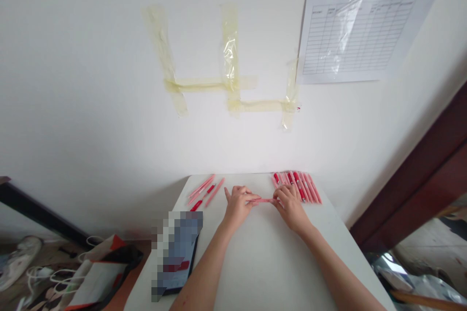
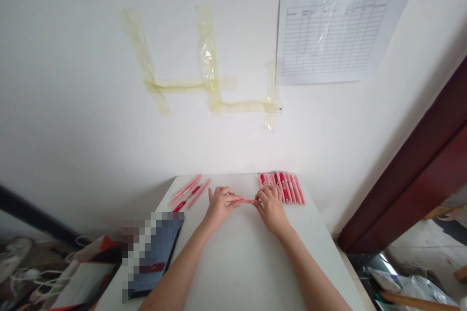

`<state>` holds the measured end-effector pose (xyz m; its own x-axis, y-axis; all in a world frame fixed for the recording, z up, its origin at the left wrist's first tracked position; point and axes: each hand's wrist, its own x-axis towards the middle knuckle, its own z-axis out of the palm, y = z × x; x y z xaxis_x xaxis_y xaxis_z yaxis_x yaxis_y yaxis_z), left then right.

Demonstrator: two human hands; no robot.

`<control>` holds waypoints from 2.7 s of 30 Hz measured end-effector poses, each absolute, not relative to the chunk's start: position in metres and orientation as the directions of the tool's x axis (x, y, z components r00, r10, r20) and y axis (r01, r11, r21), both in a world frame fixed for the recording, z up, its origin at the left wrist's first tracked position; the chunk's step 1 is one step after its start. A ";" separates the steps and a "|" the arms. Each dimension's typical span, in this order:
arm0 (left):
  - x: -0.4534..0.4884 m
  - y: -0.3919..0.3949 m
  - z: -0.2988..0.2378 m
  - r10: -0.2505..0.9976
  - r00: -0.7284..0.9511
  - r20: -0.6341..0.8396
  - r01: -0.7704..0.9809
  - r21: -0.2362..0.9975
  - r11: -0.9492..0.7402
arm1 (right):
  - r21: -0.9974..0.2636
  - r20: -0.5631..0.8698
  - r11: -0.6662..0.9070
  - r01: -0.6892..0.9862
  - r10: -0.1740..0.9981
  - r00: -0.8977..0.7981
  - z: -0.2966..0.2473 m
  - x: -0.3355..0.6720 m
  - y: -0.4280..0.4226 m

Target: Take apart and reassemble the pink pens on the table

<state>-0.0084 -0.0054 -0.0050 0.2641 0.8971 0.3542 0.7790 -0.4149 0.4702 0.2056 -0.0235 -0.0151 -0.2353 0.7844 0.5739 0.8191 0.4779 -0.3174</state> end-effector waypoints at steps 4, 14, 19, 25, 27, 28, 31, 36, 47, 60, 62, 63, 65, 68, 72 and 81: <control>-0.008 -0.005 -0.005 0.895 0.262 0.362 0.781 0.465 -0.417 | -0.277 0.581 0.468 0.839 0.777 -0.242 -0.021 0.203 -0.021; -0.004 -0.007 -0.004 0.884 0.265 0.385 0.791 0.437 -0.428 | -0.292 0.566 0.438 0.850 0.796 -0.215 -0.023 0.203 -0.020; -0.007 -0.005 -0.004 0.908 0.207 0.365 0.804 0.465 -0.371 | -0.299 0.588 0.458 0.837 0.780 -0.216 -0.017 0.206 -0.023; -0.007 -0.004 -0.005 0.904 0.229 0.360 0.804 0.455 -0.384 | -0.288 0.578 0.473 0.833 0.779 -0.242 -0.017 0.206 -0.023; -0.006 -0.004 -0.005 0.896 0.236 0.376 0.806 0.440 -0.397 | -0.301 0.569 0.465 0.833 0.788 -0.234 -0.017 0.206 -0.023; -0.006 -0.005 -0.005 0.891 0.239 0.385 0.809 0.429 -0.403 | -0.303 0.568 0.462 0.833 0.790 -0.231 -0.017 0.206 -0.023; -0.006 -0.005 -0.003 0.889 0.242 0.388 0.816 0.415 -0.403 | -0.281 0.579 0.464 0.840 0.780 -0.238 -0.016 0.206 -0.023; -0.008 -0.005 -0.002 0.901 0.222 0.373 0.814 0.437 -0.382 | -0.260 0.591 0.458 0.850 0.771 -0.235 -0.015 0.207 -0.024; -0.005 -0.005 -0.003 0.904 0.250 0.348 0.828 0.406 -0.386 | -0.190 0.577 0.430 0.883 0.776 -0.254 -0.023 0.202 -0.020; -0.005 -0.003 -0.004 0.911 0.224 0.346 0.760 0.523 -0.385 | -0.010 0.584 0.541 0.841 0.686 -0.434 -0.008 0.186 -0.031; -0.005 -0.004 -0.004 0.915 0.227 0.334 0.745 0.546 -0.385 | -0.023 0.583 0.537 0.843 0.692 -0.425 -0.009 0.185 -0.032; -0.006 -0.004 -0.003 0.918 0.229 0.324 0.741 0.554 -0.381 | -0.033 0.585 0.533 0.845 0.696 -0.416 -0.010 0.186 -0.031; -0.009 -0.003 -0.003 0.925 0.220 0.309 0.743 0.561 -0.364 | -0.069 0.592 0.521 0.851 0.708 -0.386 -0.015 0.189 -0.028; -0.014 -0.001 -0.002 0.936 0.186 0.299 0.760 0.560 -0.330 | -0.199 0.591 0.505 0.840 0.746 -0.308 -0.023 0.195 -0.021; -0.019 0.001 -0.001 0.936 0.123 0.331 0.773 0.559 -0.299 | -0.410 0.588 0.502 0.762 0.784 -0.200 -0.028 0.206 -0.014; -0.019 0.001 -0.003 0.934 0.057 0.353 0.784 0.563 -0.261 | -0.944 0.306 0.290 0.155 0.948 0.089 -0.020 0.206 -0.017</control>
